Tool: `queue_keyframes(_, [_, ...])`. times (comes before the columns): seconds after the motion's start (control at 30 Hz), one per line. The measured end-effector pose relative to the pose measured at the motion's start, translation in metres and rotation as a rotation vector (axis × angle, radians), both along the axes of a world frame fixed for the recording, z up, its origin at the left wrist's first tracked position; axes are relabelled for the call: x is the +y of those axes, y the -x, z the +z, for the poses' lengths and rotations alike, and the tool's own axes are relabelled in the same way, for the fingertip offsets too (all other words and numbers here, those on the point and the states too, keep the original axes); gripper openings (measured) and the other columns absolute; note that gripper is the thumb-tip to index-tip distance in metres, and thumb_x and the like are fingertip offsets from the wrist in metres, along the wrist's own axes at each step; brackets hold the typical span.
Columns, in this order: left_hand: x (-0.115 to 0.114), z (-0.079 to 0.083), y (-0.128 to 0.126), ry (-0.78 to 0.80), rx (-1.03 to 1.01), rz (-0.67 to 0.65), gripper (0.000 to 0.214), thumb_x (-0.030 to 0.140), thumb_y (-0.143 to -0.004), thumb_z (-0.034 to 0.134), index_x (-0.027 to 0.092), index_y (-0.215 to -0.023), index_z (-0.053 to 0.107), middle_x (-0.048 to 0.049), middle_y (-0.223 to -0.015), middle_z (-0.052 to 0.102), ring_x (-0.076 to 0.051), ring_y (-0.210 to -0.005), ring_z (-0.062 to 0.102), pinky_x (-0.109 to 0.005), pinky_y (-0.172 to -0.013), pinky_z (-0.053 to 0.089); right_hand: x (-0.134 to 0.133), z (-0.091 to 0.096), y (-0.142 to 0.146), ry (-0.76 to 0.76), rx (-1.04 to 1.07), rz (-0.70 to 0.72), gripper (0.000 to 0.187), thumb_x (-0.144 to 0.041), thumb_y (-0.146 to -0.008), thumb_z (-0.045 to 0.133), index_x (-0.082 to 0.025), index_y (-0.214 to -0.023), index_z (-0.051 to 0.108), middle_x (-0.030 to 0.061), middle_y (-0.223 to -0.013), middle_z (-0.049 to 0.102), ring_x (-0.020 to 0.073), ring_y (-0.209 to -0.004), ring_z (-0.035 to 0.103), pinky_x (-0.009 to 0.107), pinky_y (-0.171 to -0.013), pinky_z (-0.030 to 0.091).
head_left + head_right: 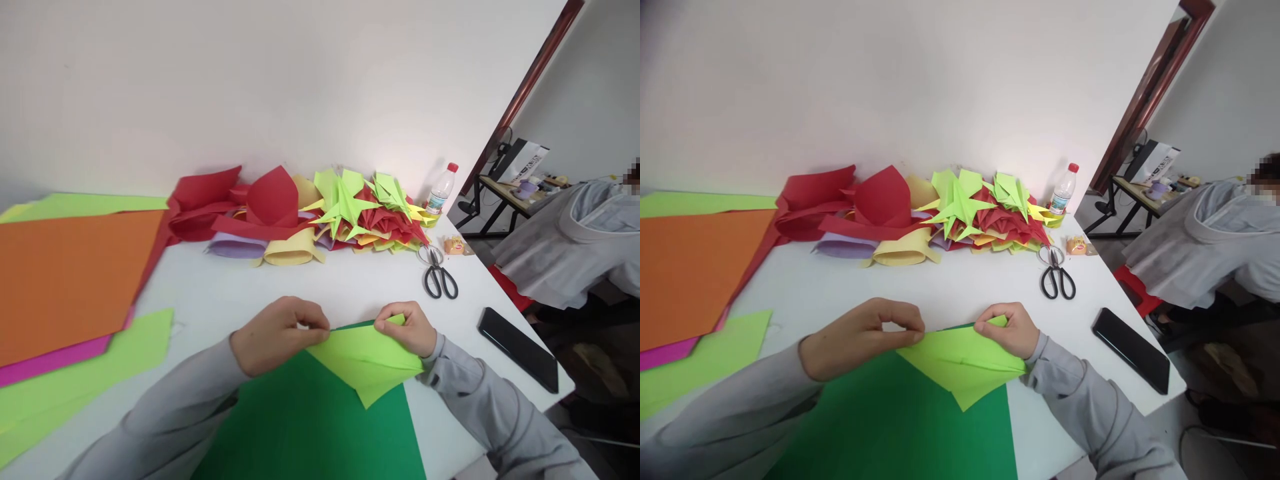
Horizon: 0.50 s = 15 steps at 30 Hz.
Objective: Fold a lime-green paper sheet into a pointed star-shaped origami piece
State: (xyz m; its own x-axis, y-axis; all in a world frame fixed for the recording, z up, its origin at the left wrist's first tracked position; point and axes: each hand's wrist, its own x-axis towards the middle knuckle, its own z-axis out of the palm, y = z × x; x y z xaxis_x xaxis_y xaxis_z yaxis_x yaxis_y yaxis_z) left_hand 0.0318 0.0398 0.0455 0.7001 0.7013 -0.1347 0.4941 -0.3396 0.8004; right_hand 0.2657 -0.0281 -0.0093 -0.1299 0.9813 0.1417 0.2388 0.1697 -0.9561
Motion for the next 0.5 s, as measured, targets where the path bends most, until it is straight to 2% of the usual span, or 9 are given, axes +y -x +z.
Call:
queue_keyframes(0.07, [0.004, 0.003, 0.005, 0.018, -0.010, 0.033, 0.026, 0.042, -0.063, 0.054, 0.019, -0.055, 0.064, -0.0009, -0.060, 0.064, -0.018, -0.064, 0.056, -0.026, -0.065, 0.044, 0.002, 0.000, -0.003, 0.000, 0.021, -0.026, 0.025, -0.040, -0.074, 0.069, -0.016, -0.068, 0.069, 0.0015, -0.064, 0.066, 0.0139, -0.060, 0.058, 0.026, -0.063, 0.046])
queue_keyframes(0.27, [0.012, -0.002, 0.008, 0.103, -0.065, 0.159, 0.027, 0.045, -0.059, 0.058, 0.020, -0.052, 0.065, 0.0000, -0.054, 0.062, -0.016, -0.057, 0.052, -0.026, -0.057, 0.041, 0.005, 0.002, -0.004, 0.026, 0.081, -0.075, 0.026, -0.042, -0.071, 0.071, -0.016, -0.064, 0.069, 0.0014, -0.061, 0.065, 0.0143, -0.058, 0.056, 0.027, -0.062, 0.045])
queue_keyframes(0.4, [0.009, 0.009, 0.005, 0.214, -0.110, 0.204, 0.026, 0.045, -0.055, 0.062, 0.020, -0.054, 0.069, -0.0016, -0.058, 0.068, -0.019, -0.063, 0.057, -0.027, -0.064, 0.045, 0.006, 0.000, -0.004, 0.036, 0.105, -0.095, 0.026, -0.042, -0.070, 0.071, -0.017, -0.064, 0.069, 0.0009, -0.059, 0.063, 0.0138, -0.057, 0.055, 0.026, -0.059, 0.045])
queue_keyframes(0.5, [0.008, 0.014, 0.005, 0.227, -0.147, 0.233, 0.026, 0.046, -0.054, 0.065, 0.021, -0.056, 0.071, -0.0035, -0.063, 0.071, -0.021, -0.067, 0.061, -0.030, -0.068, 0.047, 0.007, -0.002, -0.005, 0.047, 0.128, -0.114, 0.027, -0.043, -0.069, 0.072, -0.017, -0.064, 0.069, 0.0005, -0.057, 0.062, 0.0138, -0.056, 0.055, 0.026, -0.057, 0.044])
